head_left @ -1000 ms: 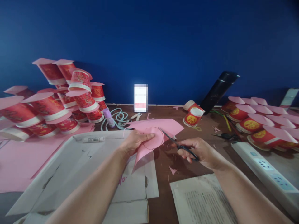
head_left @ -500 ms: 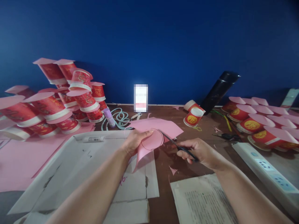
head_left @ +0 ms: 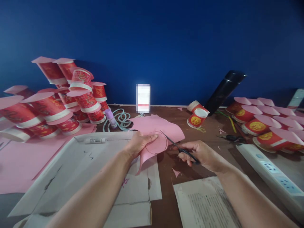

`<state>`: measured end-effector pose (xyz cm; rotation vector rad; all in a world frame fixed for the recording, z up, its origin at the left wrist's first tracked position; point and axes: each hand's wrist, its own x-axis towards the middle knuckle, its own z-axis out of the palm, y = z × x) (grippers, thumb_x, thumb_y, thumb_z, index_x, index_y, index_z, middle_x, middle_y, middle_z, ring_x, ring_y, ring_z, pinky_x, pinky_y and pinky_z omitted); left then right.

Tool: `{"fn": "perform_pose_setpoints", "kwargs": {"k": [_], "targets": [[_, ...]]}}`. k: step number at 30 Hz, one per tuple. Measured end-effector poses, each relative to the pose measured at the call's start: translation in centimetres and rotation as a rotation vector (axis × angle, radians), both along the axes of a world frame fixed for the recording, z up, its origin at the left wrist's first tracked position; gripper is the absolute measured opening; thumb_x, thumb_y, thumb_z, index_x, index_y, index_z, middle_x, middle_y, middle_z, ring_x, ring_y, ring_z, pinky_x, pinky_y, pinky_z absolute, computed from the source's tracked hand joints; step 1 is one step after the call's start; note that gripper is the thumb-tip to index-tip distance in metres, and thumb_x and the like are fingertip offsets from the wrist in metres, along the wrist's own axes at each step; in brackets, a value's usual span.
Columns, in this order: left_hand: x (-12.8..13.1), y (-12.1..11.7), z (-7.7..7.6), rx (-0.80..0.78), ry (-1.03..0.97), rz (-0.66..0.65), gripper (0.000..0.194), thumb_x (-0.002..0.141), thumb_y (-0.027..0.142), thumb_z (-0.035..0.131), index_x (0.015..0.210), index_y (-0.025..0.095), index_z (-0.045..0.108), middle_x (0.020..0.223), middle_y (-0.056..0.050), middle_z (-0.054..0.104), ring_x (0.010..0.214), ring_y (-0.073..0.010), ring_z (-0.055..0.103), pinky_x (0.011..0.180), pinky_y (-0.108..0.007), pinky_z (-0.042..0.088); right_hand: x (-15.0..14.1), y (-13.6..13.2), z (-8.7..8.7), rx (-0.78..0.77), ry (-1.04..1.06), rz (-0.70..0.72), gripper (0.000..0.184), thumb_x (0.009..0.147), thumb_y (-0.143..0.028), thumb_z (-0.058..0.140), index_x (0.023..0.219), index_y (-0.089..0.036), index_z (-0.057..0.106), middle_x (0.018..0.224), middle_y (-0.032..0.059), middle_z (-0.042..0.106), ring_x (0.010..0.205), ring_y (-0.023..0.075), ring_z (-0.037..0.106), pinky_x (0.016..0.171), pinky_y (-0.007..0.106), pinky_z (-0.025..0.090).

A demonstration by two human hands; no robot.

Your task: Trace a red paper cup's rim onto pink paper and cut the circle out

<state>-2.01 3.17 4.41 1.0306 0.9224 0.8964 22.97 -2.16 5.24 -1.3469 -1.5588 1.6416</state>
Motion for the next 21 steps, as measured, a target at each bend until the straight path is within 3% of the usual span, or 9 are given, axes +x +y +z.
{"fn": "perform_pose_setpoints", "kwargs": {"k": [8, 13, 21], "targets": [[-0.02, 0.02, -0.15, 0.011, -0.017, -0.018, 0.043, 0.066, 0.040, 0.082, 0.093, 0.008, 0.073, 0.099, -0.016, 0.073, 0.091, -0.0254, 0.068, 0.087, -0.038, 0.051, -0.17, -0.18, 0.21, 0.017, 0.039, -0.010, 0.045, 0.076, -0.035, 0.073, 0.116, -0.015, 0.070, 0.068, -0.0004, 0.054, 0.060, 0.0079, 0.046, 0.050, 0.019, 0.043], [0.00, 0.01, -0.09, 0.024, -0.010, -0.023, 0.043, 0.067, 0.039, 0.081, 0.098, 0.010, 0.073, 0.098, -0.014, 0.073, 0.088, -0.0235, 0.067, 0.084, -0.036, 0.051, -0.10, -0.29, 0.27, 0.039, 0.027, -0.009, 0.033, 0.075, -0.032, 0.073, 0.103, -0.014, 0.074, 0.069, 0.0003, 0.056, 0.060, 0.0080, 0.046, 0.050, 0.020, 0.043], [-0.17, 0.08, -0.12, 0.055, 0.005, -0.041, 0.043, 0.068, 0.041, 0.080, 0.096, 0.009, 0.073, 0.097, -0.014, 0.073, 0.088, -0.0244, 0.066, 0.083, -0.036, 0.050, -0.10, -0.41, 0.41, 0.017, 0.033, -0.022, 0.032, 0.076, -0.028, 0.071, 0.106, -0.014, 0.073, 0.067, -0.0011, 0.054, 0.057, 0.0067, 0.046, 0.049, 0.019, 0.041]]}}
